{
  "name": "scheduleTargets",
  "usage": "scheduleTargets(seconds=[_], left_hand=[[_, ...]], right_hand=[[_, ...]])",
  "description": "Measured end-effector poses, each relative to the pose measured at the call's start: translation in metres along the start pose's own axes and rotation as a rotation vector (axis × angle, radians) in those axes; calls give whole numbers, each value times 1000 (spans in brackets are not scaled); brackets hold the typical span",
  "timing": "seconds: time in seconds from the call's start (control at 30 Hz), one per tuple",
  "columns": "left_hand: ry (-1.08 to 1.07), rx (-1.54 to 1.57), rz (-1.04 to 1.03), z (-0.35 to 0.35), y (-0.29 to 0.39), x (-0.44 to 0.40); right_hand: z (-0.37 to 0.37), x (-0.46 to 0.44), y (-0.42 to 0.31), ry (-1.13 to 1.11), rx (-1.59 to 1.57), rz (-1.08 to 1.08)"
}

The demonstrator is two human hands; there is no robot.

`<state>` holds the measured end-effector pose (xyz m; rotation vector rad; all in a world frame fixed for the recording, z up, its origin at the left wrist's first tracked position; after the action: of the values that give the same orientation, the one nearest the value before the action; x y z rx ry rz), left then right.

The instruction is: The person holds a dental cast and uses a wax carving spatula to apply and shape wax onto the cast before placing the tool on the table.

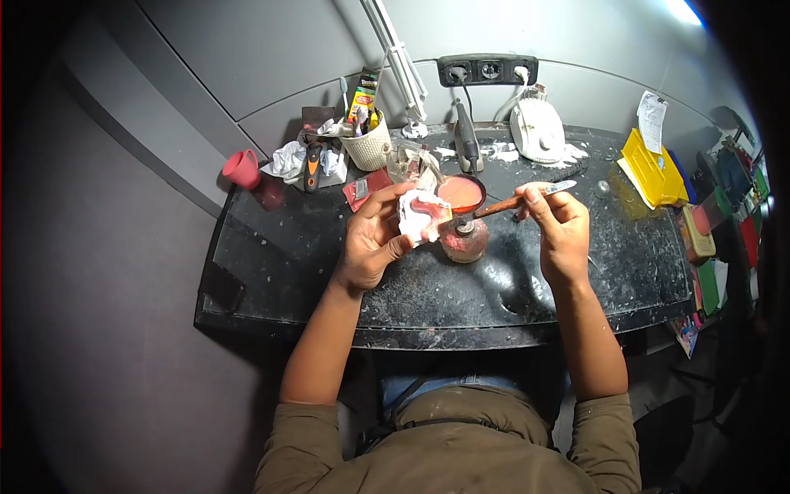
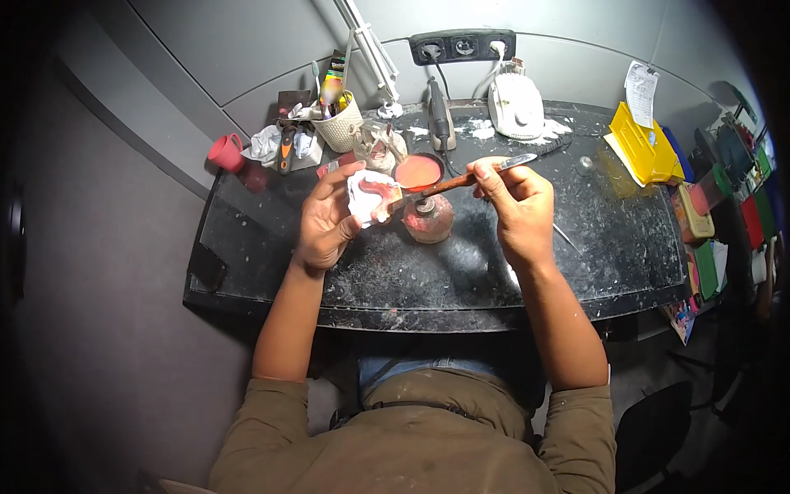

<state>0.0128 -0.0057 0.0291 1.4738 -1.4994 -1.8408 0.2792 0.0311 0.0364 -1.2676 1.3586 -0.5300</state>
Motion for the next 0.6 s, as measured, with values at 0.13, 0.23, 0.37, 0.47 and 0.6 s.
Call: scheduleTargets(seconds=[0.13, 0.23, 0.37, 0.47, 0.6], left_hand=[[8, -12, -3, -1, 1, 0], [13, 1, 18, -1, 0, 0], [24, 55, 48, -1, -1, 1], [18, 51, 61, -1, 0, 1], [21, 64, 58, -2, 1, 0]], right_hand=[[0, 1, -1, -12, 18, 5], [0, 1, -2, -10, 28, 30], [-1, 1, -3, -6, 38, 53], [3, 0, -2, -18, 51, 71], [6, -2, 0, -25, 58, 88]])
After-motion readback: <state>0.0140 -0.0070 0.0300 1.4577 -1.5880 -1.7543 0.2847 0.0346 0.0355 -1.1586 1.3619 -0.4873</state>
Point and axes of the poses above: each hand's wrist, its own x-axis away from the middle knuckle, its own z-axis out of the back of the hand, y = z × x, the point moved 1 cm from there along -x, towards the middle knuckle, and after that the axes turned 10 degrees about -y, right-handed, at the moved point
